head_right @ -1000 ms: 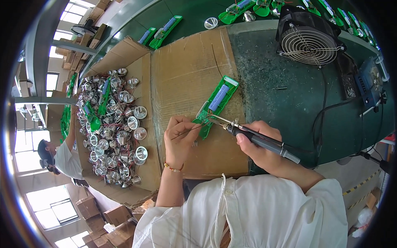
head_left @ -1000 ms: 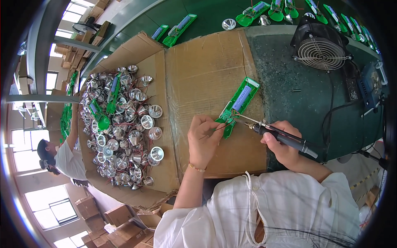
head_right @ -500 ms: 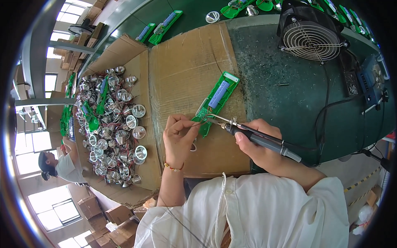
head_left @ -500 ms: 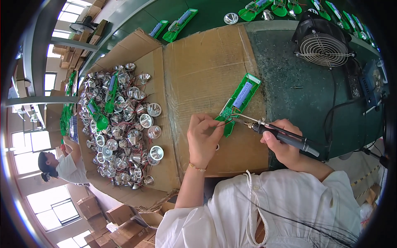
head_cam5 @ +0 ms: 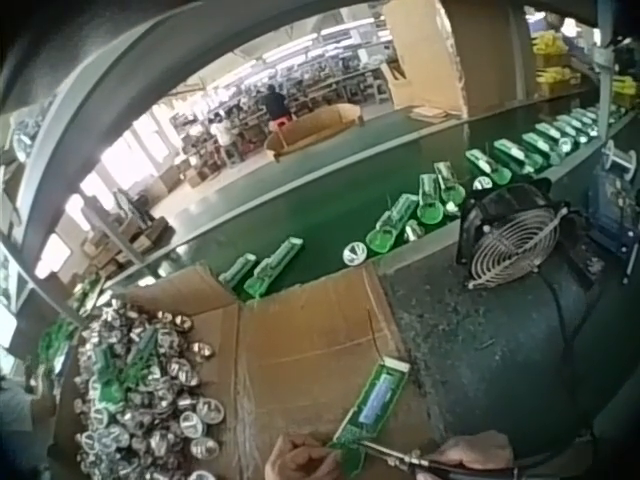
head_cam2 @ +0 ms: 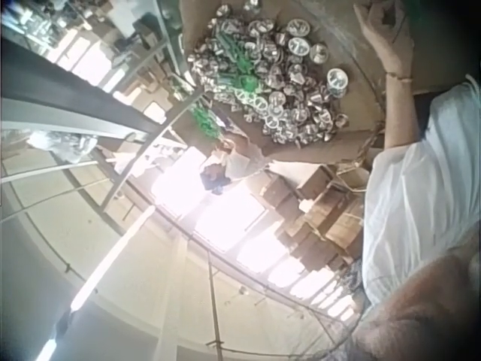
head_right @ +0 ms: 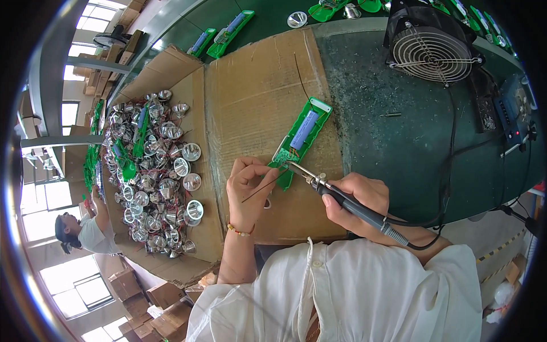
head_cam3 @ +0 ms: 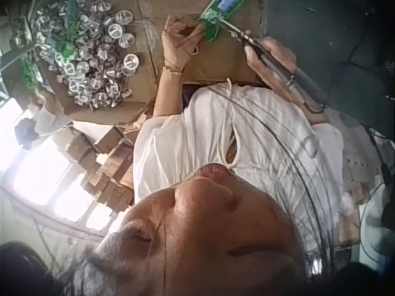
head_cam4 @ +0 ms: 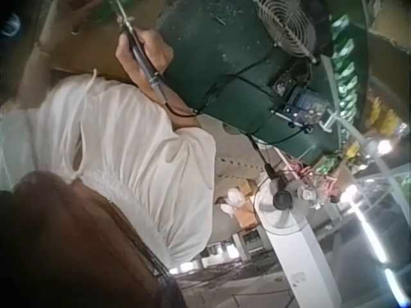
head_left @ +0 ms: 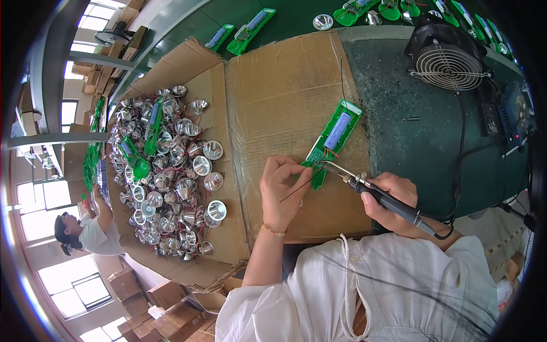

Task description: The recorder is soldering wires to a small circuit board housed in a plastic casing for light assembly.

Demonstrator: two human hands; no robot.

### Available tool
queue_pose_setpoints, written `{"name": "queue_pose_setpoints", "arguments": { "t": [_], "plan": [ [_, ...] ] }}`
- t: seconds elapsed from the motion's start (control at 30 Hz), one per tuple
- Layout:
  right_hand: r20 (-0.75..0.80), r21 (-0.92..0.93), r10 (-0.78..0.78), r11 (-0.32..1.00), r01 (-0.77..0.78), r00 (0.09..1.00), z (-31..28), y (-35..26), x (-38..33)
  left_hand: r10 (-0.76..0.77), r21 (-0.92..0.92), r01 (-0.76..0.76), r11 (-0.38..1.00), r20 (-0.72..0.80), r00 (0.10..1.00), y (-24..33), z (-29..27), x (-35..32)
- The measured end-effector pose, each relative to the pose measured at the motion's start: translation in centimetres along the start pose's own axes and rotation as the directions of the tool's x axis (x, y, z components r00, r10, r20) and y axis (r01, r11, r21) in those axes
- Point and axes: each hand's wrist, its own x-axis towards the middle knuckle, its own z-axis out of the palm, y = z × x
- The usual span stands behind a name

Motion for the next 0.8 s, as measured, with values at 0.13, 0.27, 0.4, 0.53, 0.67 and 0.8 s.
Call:
{"name": "queue_pose_setpoints", "arguments": {
  "t": [0.13,0.27,0.4,0.53,0.67,0.8],
  "plan": [
    [-0.054,0.028,0.025,0.999,-0.024,0.998,-0.22,-0.19,-0.26,-0.016,-0.021,0.016,1.0,0.008,1.0,-0.15,-0.07,-0.04],
    [-0.01,0.069,0.085,0.994,-0.084,0.996,-0.45,-0.02,-0.35,-0.028,-0.053,0.029,0.998,0.019,0.999,-0.15,-0.04,0.04],
    [-0.029,0.085,0.149,0.986,-0.146,0.988,-0.2,-0.01,-0.48,-0.013,-0.055,0.014,0.998,0.013,1.0,-0.35,0.08,0.04],
    [-0.029,0.141,0.23,0.964,-0.224,0.973,0.04,-0.02,-0.6,-0.075,-0.064,0.076,0.995,0.024,0.997,0.19,0.01,-0.01],
    [0.015,0.159,0.326,0.933,-0.324,0.945,-0.04,-0.4,-0.38,-0.067,-0.037,0.068,0.997,0.024,0.997,-0.18,-0.06,0.05],
    [0.01,0.173,0.356,0.92,-0.353,0.934,0.0,-0.33,-0.27,-0.068,-0.016,0.068,0.998,0.017,0.998,0.02,0.09,0.33]
  ]
}}
